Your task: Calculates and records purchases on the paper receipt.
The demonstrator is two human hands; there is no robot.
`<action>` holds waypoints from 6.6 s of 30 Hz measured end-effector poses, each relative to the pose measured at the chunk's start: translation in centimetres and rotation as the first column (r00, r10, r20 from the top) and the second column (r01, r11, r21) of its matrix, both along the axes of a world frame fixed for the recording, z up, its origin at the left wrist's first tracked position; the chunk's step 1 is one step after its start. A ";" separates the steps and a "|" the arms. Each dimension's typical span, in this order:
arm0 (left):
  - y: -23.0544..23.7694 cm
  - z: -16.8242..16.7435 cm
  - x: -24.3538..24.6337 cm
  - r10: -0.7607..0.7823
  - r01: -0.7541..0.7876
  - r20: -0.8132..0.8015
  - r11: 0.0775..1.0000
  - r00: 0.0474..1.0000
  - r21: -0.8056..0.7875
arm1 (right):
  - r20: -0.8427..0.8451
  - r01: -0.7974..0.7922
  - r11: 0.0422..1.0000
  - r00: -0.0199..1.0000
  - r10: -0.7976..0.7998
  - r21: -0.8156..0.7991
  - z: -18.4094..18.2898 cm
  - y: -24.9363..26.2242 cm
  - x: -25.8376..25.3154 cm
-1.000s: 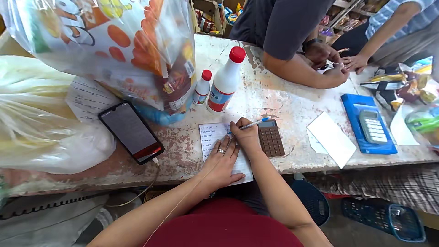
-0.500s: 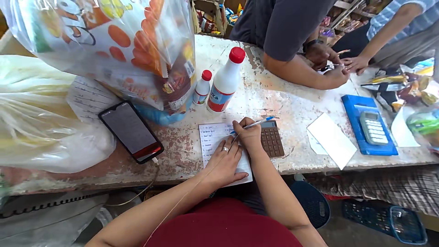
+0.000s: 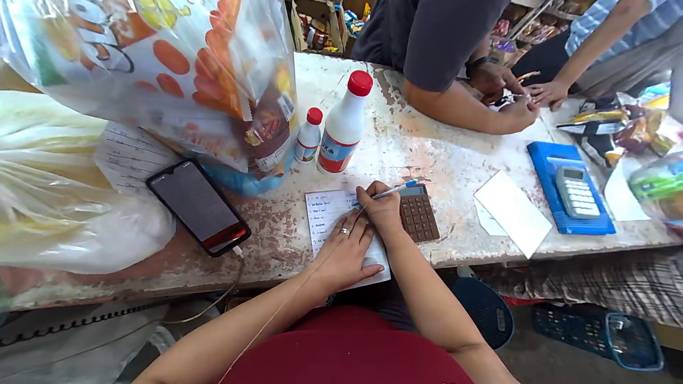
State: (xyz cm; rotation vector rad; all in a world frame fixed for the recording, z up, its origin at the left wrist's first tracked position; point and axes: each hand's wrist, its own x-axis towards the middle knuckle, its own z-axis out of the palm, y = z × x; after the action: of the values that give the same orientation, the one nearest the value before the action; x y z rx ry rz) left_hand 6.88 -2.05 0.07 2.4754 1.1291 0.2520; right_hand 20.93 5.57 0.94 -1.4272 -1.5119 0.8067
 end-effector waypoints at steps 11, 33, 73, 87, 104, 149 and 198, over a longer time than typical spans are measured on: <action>0.0 0.1 0.0 0.000 0.000 -0.007 1.000 1.000 -0.005 | 0.030 -0.008 1.000 1.000 0.008 -0.022 0.2 0.1 0.1; -0.1 0.1 -0.2 0.007 -0.007 0.005 1.000 1.000 -0.001 | 0.041 0.002 1.000 0.999 -0.002 0.001 -0.3 0.3 0.1; -0.2 0.8 -1.0 -0.047 0.052 0.073 0.996 0.996 -0.066 | -0.331 -0.069 0.986 0.936 0.118 0.154 -2.0 1.2 2.1; -0.2 0.6 -1.0 -0.007 0.006 -0.012 0.998 1.000 -0.059 | -0.665 0.033 0.999 0.746 -0.034 -0.014 2.0 0.2 1.5; -0.6 0.7 -1.0 0.019 -0.029 -0.141 0.997 0.990 -0.069 | 0.062 -0.053 0.998 0.997 0.054 -0.021 -0.1 0.8 -0.7; -0.6 0.1 -1.1 0.006 -0.006 -0.101 1.000 0.995 0.000 | 0.086 -0.042 0.999 0.995 0.044 -0.027 -0.3 0.7 -1.0; -0.5 0.7 -1.2 -0.006 0.001 -0.095 0.999 0.995 -0.051 | 0.066 0.013 1.000 0.998 -0.012 -0.013 0.3 0.6 -0.3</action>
State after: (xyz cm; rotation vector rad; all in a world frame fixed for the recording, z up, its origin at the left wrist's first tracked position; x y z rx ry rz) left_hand 5.65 -2.59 0.74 2.4673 1.1549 0.1033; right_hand 20.64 6.22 1.23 -1.4845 -1.5484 0.7697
